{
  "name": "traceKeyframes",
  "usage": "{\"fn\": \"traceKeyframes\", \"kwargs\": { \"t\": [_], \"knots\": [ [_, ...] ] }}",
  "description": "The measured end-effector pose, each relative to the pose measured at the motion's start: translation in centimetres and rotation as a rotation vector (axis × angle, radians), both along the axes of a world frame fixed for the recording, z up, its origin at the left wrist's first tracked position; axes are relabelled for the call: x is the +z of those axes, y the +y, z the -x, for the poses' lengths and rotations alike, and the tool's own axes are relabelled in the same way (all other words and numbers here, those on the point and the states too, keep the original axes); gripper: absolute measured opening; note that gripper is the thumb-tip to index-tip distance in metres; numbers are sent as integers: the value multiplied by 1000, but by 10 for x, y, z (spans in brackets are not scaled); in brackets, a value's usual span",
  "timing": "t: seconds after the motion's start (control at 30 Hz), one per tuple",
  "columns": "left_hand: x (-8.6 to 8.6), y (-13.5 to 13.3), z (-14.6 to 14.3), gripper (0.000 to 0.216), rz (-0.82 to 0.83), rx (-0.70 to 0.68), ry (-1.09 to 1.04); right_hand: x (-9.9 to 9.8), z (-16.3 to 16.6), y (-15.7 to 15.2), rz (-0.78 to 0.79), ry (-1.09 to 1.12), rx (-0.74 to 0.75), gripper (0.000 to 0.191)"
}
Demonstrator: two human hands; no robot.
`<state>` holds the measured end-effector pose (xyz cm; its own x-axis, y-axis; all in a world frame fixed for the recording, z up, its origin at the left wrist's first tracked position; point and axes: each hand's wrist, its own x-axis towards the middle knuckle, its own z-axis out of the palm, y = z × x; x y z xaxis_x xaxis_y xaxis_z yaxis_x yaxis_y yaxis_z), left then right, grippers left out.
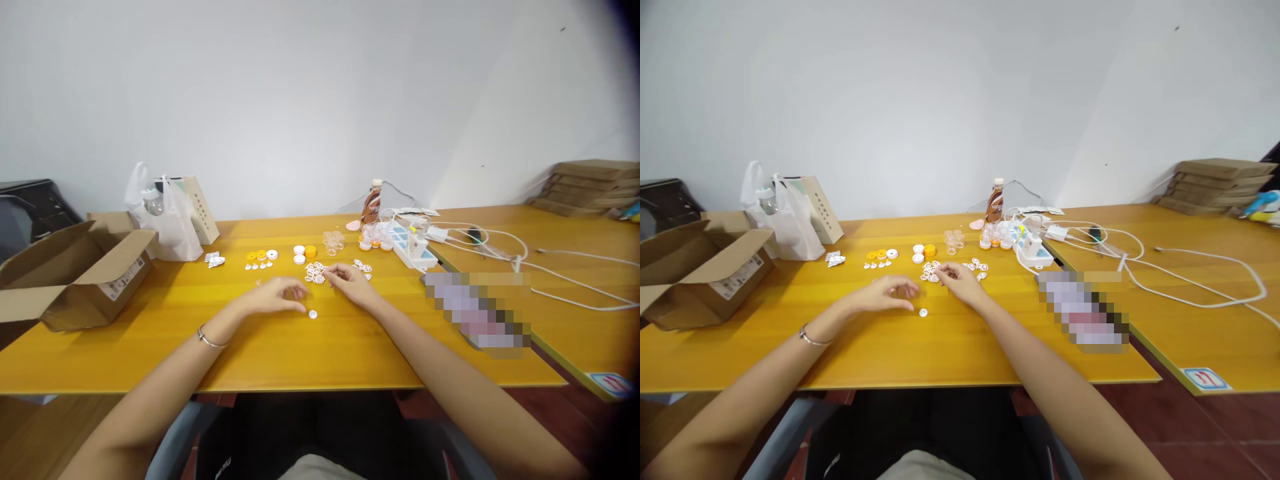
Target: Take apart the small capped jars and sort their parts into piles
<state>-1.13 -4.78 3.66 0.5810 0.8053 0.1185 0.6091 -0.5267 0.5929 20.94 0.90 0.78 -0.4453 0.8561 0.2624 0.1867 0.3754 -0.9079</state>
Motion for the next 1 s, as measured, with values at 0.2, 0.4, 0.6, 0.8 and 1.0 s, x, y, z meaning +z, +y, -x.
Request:
{"fn": "traceKeyframes", "kwargs": {
  "t": [0.2,0.4,0.6,0.8,1.0],
  "knots": [
    [-14,-12,-20,32,-14,-113,-29,1,-8,10,-59,26,-151,32],
    [-25,-16,-26,17,-151,-146,-21,1,-12,12,-101,-21,-246,28],
    [-24,-22,-26,19,-168,-201,-28,0,-36,37,-192,49,-524,26],
    [-23,-22,-27,19,-203,-210,-21,3,-63,86,-304,-152,-849,36],
    [-25,-25,-26,21,-227,-261,-9,-8,-60,112,-469,-429,-922,38]
  ]
}}
